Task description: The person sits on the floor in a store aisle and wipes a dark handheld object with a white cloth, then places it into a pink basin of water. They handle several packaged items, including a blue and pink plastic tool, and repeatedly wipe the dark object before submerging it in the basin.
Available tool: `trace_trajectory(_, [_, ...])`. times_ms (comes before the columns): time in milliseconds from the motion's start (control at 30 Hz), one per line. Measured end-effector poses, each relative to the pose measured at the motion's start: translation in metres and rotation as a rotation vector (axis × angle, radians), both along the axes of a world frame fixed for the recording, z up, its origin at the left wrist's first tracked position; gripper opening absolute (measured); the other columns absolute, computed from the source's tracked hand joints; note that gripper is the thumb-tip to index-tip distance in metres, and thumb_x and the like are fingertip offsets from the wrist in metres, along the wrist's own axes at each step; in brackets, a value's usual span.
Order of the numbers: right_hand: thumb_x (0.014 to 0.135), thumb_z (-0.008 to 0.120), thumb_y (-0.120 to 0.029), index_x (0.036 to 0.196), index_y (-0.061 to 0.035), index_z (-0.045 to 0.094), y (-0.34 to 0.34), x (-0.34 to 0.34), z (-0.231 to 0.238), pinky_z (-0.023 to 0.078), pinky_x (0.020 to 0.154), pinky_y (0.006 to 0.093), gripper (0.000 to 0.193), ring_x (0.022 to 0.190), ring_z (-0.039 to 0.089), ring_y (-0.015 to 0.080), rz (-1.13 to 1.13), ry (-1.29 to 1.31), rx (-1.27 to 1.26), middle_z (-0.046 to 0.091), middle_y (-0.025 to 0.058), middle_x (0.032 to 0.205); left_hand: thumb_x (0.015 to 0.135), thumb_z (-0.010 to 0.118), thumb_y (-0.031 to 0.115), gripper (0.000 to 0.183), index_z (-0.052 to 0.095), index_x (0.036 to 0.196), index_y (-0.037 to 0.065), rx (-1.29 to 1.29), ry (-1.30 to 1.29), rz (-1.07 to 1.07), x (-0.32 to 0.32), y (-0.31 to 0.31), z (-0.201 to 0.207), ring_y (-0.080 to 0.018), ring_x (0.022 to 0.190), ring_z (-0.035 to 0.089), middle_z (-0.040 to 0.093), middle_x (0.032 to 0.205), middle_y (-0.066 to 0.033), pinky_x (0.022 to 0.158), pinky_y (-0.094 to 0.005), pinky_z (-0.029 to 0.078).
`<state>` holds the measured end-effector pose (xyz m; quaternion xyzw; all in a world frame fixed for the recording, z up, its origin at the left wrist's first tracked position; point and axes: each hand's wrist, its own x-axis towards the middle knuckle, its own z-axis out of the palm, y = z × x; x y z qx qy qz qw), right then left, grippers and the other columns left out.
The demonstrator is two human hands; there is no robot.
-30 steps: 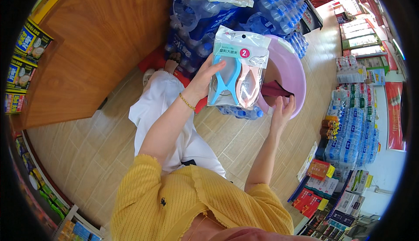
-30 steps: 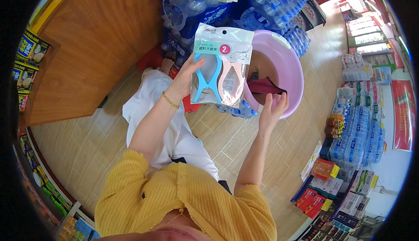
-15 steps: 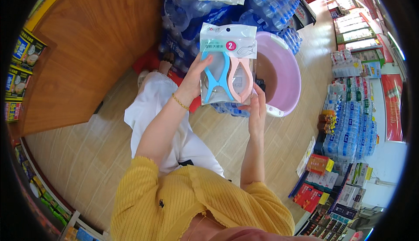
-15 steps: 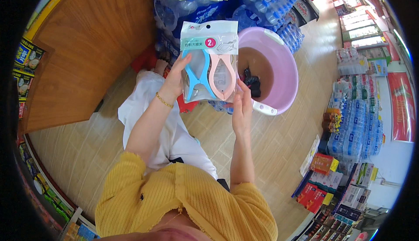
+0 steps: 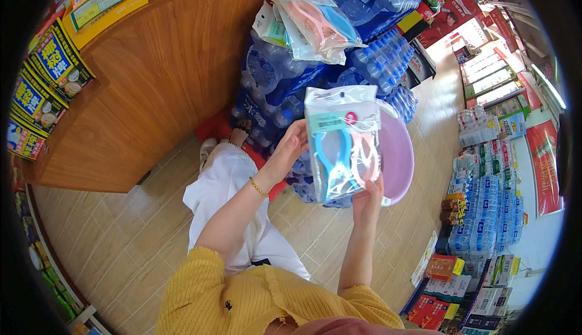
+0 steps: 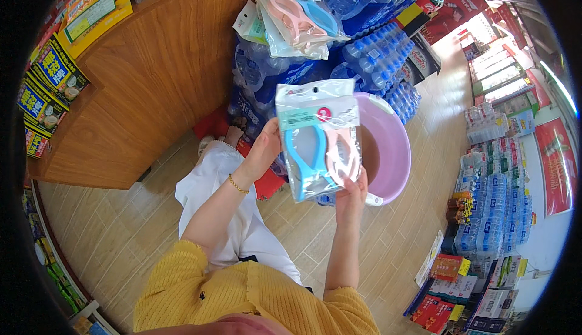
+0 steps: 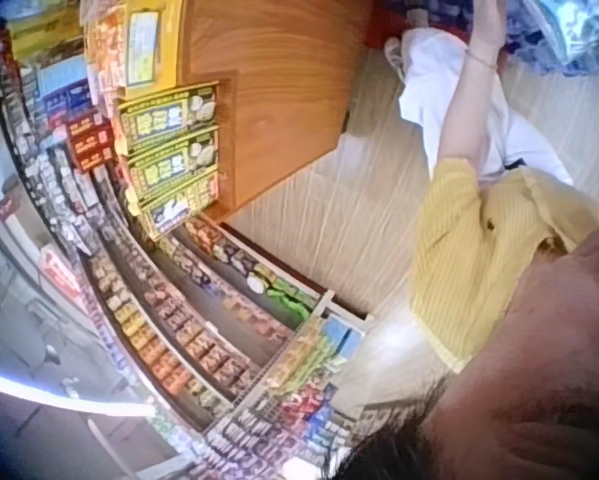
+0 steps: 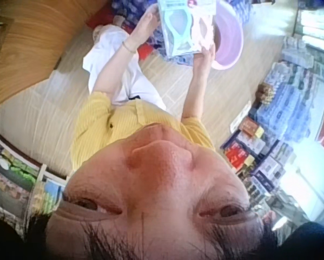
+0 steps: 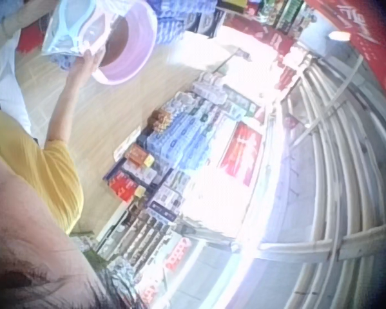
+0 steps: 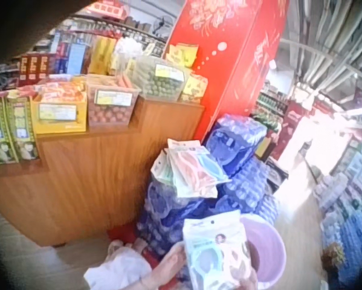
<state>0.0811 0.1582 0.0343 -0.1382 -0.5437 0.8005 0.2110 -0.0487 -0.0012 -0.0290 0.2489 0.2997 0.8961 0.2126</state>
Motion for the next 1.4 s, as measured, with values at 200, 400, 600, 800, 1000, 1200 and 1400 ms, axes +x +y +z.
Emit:
trace_trajectory(200, [0.077,0.054,-0.013,0.134,-0.0035,0.027,0.019,0.009,0.017,0.041,0.093,0.0383,0.064,0.116,0.047,0.0239,-0.144,0.149,0.019,0.044,0.0120,0.128,0.093,0.035,0.046,0.049,0.041,0.124,0.008,-0.131,-0.019,0.055,-0.005,0.000,0.000,-0.0206,0.112,0.047,0.052,0.119,-0.0105,0.096,-0.0367,0.036])
trace_trajectory(400, [0.079,0.055,-0.014,0.135,-0.0054,0.024,0.013,0.008,0.016,0.040,0.094,0.0415,0.064,0.118,0.044,0.0257,-0.273,0.239,0.105,0.038,0.0130,0.131,0.090,0.051,0.019,0.031,0.047,0.118,0.007,-0.398,0.135,-0.037,0.004,-0.001,-0.002,-0.0162,0.106,0.050,0.055,0.110,-0.0077,0.093,-0.0312,0.038])
trace_trajectory(600, [0.082,0.054,-0.015,0.131,-0.0055,0.027,0.011,0.011,0.007,0.038,0.096,0.0413,0.057,0.117,0.044,0.0266,-0.305,0.211,0.108,0.038,0.0141,0.130,0.086,0.058,0.010,0.025,0.053,0.110,0.004,-0.493,0.131,-0.117,0.015,0.002,-0.016,-0.0130,0.098,0.053,0.058,0.101,-0.0054,0.084,-0.0260,0.042])
trace_trajectory(800, [0.081,0.052,-0.013,0.131,-0.0060,0.027,0.011,0.015,0.008,0.037,0.095,0.0422,0.057,0.117,0.044,0.0259,-0.308,0.203,0.054,0.038,0.0123,0.131,0.086,0.058,0.011,0.026,0.053,0.110,0.001,-0.533,0.175,-0.046,0.022,0.007,-0.018,-0.0128,0.095,0.054,0.059,0.100,-0.0054,0.083,-0.0263,0.043])
trace_trajectory(1000, [0.079,0.055,-0.016,0.133,-0.0048,0.028,-0.022,0.003,0.017,0.037,0.096,0.0428,0.062,0.121,0.040,0.0276,-0.186,0.226,-0.068,0.035,0.0132,0.135,0.083,0.061,0.011,0.067,0.022,0.138,0.009,-0.149,0.107,-0.094,0.050,0.002,0.011,-0.0154,0.103,0.053,0.048,0.117,-0.0071,0.077,-0.0275,0.050])
trace_trajectory(1200, [0.078,0.060,-0.035,0.139,-0.0058,0.019,-0.065,-0.036,0.042,0.039,0.093,0.0398,0.079,0.118,0.042,0.0262,0.212,0.273,-0.054,0.036,0.0118,0.134,0.088,0.050,0.007,0.041,0.036,0.127,0.005,-0.115,-0.032,0.159,0.046,-0.058,0.095,-0.0196,0.086,0.059,0.055,0.107,-0.0088,0.066,-0.0326,0.053])
trace_trajectory(1400, [0.079,0.059,-0.049,0.141,-0.0097,0.013,-0.104,-0.052,0.051,0.041,0.086,0.0354,0.087,0.101,0.052,0.0251,0.417,0.160,-0.010,0.046,0.0145,0.122,0.090,0.047,0.013,0.030,0.043,0.118,0.004,-0.054,0.137,0.550,0.012,-0.185,0.209,-0.0240,0.081,0.062,0.060,0.100,-0.0131,0.066,-0.0380,0.054])
